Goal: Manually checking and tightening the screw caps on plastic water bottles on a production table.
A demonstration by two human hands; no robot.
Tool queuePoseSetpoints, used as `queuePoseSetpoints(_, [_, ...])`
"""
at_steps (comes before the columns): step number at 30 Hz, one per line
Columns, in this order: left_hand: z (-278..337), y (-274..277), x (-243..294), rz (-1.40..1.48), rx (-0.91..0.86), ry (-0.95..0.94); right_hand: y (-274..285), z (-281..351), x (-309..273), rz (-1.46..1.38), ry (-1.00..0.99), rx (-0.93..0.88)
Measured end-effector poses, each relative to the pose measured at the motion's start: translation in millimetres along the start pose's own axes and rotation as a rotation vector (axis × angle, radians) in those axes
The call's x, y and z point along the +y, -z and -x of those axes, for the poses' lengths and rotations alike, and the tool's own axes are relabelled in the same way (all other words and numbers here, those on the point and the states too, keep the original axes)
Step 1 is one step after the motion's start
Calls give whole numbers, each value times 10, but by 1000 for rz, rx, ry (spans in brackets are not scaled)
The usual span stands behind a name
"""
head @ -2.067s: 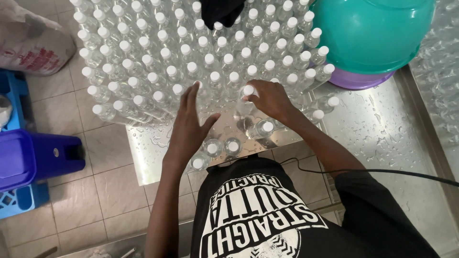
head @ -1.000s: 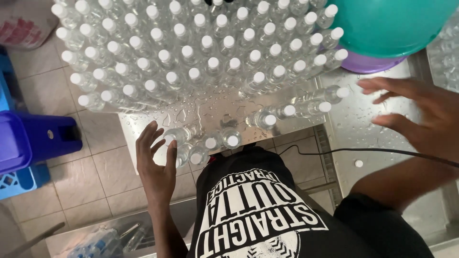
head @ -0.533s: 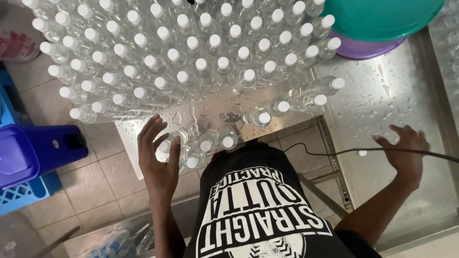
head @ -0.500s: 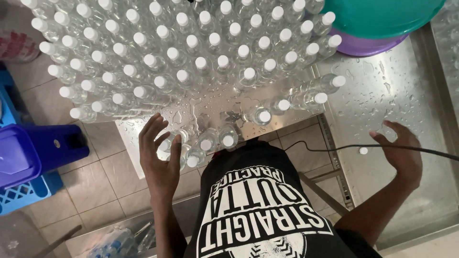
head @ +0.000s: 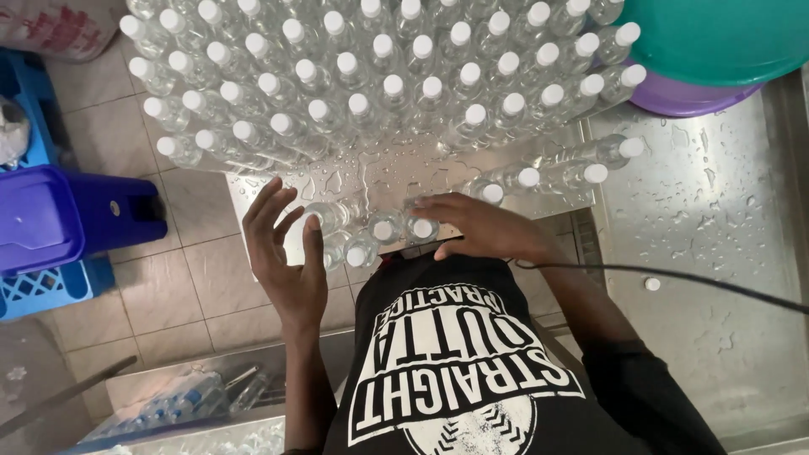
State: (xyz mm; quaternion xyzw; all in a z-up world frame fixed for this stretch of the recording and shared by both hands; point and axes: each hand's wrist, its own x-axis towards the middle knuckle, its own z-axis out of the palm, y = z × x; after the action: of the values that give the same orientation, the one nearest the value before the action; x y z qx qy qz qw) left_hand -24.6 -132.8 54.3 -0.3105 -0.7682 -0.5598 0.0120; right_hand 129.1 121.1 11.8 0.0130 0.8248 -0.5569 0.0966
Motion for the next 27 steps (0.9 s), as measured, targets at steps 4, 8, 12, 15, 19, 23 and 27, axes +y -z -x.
queuePoseSetpoints(4, [177, 18, -71, -7, 48, 50, -251, -183, 172, 320, -132, -122])
queuePoseSetpoints(8, [374, -35, -148, 34, 61, 148, -554, -196, 788, 343, -69, 27])
queuePoseSetpoints(12, [476, -166, -192, 80, 32, 183, -659, -146, 1029, 267, 6, 164])
queuePoseSetpoints(15, [492, -317, -221, 130, -62, 199, -625, -106, 959, 315, 37, 278])
queuePoseSetpoints(19, [297, -516, -81, 302, -391, 302, -211, 60, 284, 97, -75, 433])
queuePoseSetpoints(23, [139, -856, -130, 178, -688, 92, 284, 309, -250, -52, 10, 543])
queuePoseSetpoints(27, [34, -1119, -50, 396, -861, 220, 564, 222, -421, -156, 64, 580])
